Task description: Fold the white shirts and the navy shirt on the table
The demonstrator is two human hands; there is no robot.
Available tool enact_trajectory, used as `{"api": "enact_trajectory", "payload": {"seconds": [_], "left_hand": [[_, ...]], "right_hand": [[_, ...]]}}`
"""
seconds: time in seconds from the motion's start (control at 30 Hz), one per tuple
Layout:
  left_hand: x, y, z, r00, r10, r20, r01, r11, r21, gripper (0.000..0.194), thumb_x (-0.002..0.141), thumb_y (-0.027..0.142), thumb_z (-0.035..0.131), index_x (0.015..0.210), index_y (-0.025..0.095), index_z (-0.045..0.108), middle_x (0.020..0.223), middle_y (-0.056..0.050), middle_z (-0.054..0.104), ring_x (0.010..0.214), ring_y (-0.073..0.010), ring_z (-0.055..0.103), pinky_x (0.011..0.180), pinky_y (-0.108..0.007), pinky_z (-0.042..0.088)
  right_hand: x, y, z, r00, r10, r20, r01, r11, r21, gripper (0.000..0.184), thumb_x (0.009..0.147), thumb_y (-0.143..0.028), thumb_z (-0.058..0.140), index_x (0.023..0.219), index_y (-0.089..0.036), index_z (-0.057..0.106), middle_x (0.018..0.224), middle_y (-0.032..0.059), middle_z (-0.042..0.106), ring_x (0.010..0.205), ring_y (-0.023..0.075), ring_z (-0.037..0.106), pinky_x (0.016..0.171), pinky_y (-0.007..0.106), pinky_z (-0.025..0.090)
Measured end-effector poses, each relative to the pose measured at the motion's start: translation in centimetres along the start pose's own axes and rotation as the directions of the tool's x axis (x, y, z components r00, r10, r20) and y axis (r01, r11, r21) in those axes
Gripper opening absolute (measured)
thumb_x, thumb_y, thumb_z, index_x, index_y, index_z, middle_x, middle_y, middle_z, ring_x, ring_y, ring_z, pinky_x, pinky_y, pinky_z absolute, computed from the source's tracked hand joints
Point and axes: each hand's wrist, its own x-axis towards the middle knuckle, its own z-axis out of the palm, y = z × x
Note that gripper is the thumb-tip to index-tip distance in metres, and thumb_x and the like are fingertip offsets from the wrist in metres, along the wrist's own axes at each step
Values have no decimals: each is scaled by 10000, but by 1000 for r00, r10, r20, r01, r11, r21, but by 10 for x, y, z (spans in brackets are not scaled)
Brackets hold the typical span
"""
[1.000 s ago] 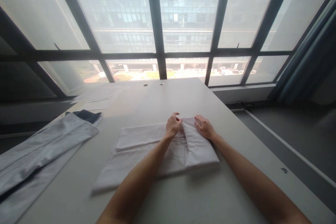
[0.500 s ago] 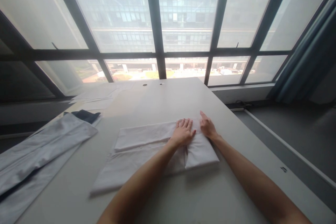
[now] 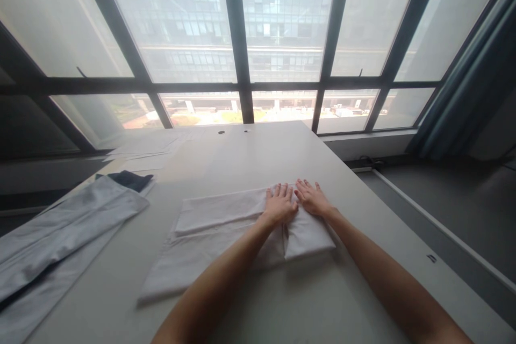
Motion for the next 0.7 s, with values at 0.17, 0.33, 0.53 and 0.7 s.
{"api": "enact_trajectory", "payload": {"seconds": [0.17, 0.33, 0.53, 0.7], "left_hand": [[-2, 0, -1, 1000, 2, -8, -2, 1000, -11, 652, 1001, 472, 322, 1579, 171, 315, 1660, -127, 238, 1531, -342, 180, 1185, -658, 139], [-4, 1, -1, 999, 25, -40, -26, 999, -26, 629, 1014, 475, 329, 1570, 182, 334, 1655, -140, 254, 1527, -363, 182, 1175, -669, 143], [-4, -1, -1, 999, 34, -24, -36, 998, -58, 606, 1018, 455, 341, 1571, 208, 338, 1654, -131, 259, 1528, -357, 184, 1171, -675, 158], [-7, 4, -15, 997, 49, -66, -51, 998, -34, 569, 1025, 378, 334, 1551, 165, 380, 1640, -156, 286, 1529, -358, 183, 1186, -674, 101]], "right_hand": [[-9, 5, -15, 961, 228, -160, -217, 973, 80, 574, 1064, -363, 219, 1561, -107, 350, 1628, 168, 316, 1529, 262, 224, 1221, 525, 164], [-53, -20, -13, 963, 101, -249, -40, 970, 241, 600, 1048, -368, 204, 1566, -105, 358, 1617, 135, 350, 1518, 215, 266, 1227, 403, 227], [-100, -37, 16, 993, -16, -114, 26, 996, 88, 614, 1034, -380, 257, 1574, -100, 339, 1639, 118, 295, 1531, 223, 226, 1247, 421, 157], [-96, -35, 15, 995, -11, -95, 14, 999, 31, 614, 1023, -347, 268, 1574, -82, 329, 1651, 121, 258, 1541, 226, 190, 1253, 437, 122]]}}
